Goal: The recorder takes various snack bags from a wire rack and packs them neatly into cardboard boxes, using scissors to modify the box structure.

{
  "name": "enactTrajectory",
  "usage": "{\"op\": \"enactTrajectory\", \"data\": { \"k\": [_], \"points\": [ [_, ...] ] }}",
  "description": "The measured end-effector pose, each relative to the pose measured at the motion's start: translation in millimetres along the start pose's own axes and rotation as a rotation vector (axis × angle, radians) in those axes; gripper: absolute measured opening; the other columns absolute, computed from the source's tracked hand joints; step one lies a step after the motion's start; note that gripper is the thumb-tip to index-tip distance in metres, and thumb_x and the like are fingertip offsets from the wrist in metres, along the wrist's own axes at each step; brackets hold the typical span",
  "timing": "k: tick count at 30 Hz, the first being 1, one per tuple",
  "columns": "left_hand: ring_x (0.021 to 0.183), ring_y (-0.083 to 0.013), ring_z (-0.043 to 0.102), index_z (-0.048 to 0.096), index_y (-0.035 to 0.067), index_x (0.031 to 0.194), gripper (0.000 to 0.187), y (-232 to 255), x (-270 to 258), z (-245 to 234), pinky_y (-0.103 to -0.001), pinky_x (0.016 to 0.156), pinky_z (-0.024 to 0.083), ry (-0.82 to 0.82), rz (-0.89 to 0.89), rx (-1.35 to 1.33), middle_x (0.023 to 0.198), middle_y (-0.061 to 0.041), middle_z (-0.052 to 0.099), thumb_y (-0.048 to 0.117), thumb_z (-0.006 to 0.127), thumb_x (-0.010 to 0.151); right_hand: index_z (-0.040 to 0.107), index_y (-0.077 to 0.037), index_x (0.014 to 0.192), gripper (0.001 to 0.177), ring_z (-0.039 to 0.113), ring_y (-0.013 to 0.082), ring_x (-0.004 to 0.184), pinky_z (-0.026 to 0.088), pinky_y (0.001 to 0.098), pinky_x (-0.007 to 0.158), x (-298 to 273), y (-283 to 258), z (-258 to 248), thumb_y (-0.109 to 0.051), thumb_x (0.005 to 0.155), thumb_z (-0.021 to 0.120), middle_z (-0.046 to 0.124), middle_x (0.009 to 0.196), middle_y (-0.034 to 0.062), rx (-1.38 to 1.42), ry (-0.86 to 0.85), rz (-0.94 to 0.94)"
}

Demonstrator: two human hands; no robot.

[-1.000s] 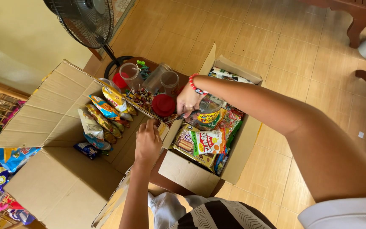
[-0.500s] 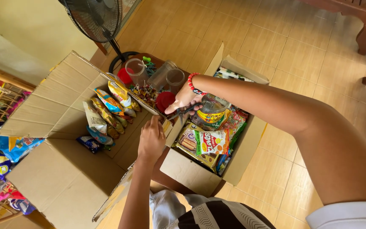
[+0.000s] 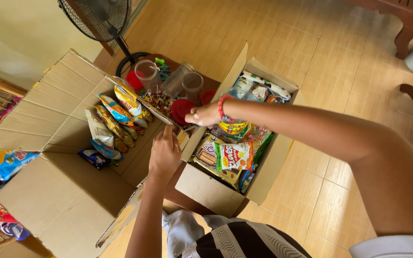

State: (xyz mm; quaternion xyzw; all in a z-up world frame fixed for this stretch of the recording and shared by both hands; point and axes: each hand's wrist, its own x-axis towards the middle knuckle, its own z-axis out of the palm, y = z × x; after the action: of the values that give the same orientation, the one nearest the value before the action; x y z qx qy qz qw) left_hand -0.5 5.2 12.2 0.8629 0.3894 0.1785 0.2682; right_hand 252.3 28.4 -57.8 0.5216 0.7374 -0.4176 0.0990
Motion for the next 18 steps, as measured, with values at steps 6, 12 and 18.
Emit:
{"op": "enactTrajectory", "data": {
  "k": [6, 12, 18],
  "points": [
    [0.083, -0.0385, 0.071, 0.057, -0.004, 0.115, 0.022, -6.5, 3.5, 3.6, -0.047, 0.077, 0.059, -0.067, -0.063, -0.026, 0.092, -0.025, 0.069, -0.005, 0.045, 0.096, 0.046, -0.005, 0.12, 0.031, 0.058, 0.0174, 0.063, 0.05, 0.0362, 0.054, -22.2, -33.7, 3.9, -0.032, 0.11, 0.037, 0.054, 0.093, 0.0168, 0.057, 0.155, 0.072],
    [0.08, -0.0429, 0.069, 0.058, -0.005, 0.11, 0.019, -6.2, 5.1, 4.1, -0.051, 0.073, 0.056, 0.031, 0.073, 0.016, 0.086, -0.027, 0.069, -0.005, 0.051, 0.092, 0.046, -0.006, 0.117, 0.035, 0.062, 0.014, 0.071, 0.048, 0.0371, 0.066, -52.7, -42.6, -18.3, -0.039, 0.106, 0.042, 0.064, 0.09, 0.008, 0.525, 0.156, 0.143],
    [0.077, -0.0404, 0.071, 0.056, -0.002, 0.114, 0.02, 3.4, 1.8, -3.4, -0.05, 0.069, 0.057, -0.068, -0.099, -0.039, 0.089, -0.025, 0.069, -0.002, 0.047, 0.096, 0.053, -0.002, 0.111, 0.03, 0.07, 0.0195, 0.076, 0.05, 0.0393, 0.07, -8.4, -31.3, -17.3, -0.03, 0.104, 0.045, 0.066, 0.09, 0.0122, 0.272, 0.137, 0.058]
  ]
}}
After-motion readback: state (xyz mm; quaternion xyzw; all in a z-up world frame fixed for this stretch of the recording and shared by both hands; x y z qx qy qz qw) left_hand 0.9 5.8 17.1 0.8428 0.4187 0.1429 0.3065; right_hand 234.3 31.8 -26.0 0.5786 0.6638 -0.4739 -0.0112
